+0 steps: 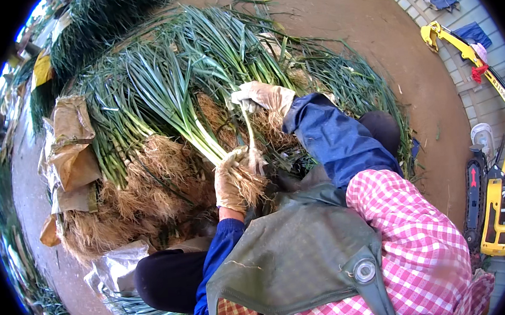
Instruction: The person, wearing gloves, cleans bundles of green crops by hand by pulling off outer leaves and shaking the roots.
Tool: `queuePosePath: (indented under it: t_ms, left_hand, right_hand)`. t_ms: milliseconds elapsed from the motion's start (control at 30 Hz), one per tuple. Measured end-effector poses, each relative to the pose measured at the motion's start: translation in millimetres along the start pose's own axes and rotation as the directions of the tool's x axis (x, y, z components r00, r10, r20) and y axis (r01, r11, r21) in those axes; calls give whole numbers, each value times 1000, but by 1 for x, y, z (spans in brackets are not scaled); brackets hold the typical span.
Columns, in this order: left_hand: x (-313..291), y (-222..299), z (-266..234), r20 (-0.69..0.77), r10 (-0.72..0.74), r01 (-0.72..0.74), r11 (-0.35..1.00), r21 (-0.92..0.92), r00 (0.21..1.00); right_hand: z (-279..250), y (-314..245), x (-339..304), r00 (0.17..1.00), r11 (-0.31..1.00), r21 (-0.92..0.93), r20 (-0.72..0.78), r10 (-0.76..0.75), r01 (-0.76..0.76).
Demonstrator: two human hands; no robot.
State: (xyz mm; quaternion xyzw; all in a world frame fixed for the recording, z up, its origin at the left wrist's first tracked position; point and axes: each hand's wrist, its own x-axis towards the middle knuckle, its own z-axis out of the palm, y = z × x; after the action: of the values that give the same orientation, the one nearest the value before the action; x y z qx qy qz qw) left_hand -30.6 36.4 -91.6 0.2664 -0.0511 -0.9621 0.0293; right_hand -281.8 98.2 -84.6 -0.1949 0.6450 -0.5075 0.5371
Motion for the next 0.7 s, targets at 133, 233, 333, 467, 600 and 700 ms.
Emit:
queuePosePath:
  t_ms: [133,233,333,467,600,700]
  left_hand:
    - [9,-7,6,-3,-122,122,992,-11,993]
    - [7,-9,-3,26,-32,29,994,109,999]
    - [3,-8,-10,-15,-7,10,986,168,1000]
    - [8,-9,-21,-88,34,-12,969,246,996]
    - [9,-9,-21,-123,102,-66,961,268,987]
    - [7,-10,-12,-93,142,-115,960,255,985]
  right_hand:
    - [17,31,4,998,991,133,64,14,-22]
    - [35,40,11,986,995,34,-136,96,-93]
    - [44,32,16,953,943,-303,-301,39,-134]
    - [55,42,9,818,198,-972,-213,-535,-124]
    - [76,38,-6,797,-68,-975,-133,-589,-213]
    - [88,43,-30,796,-194,-979,167,-581,63]
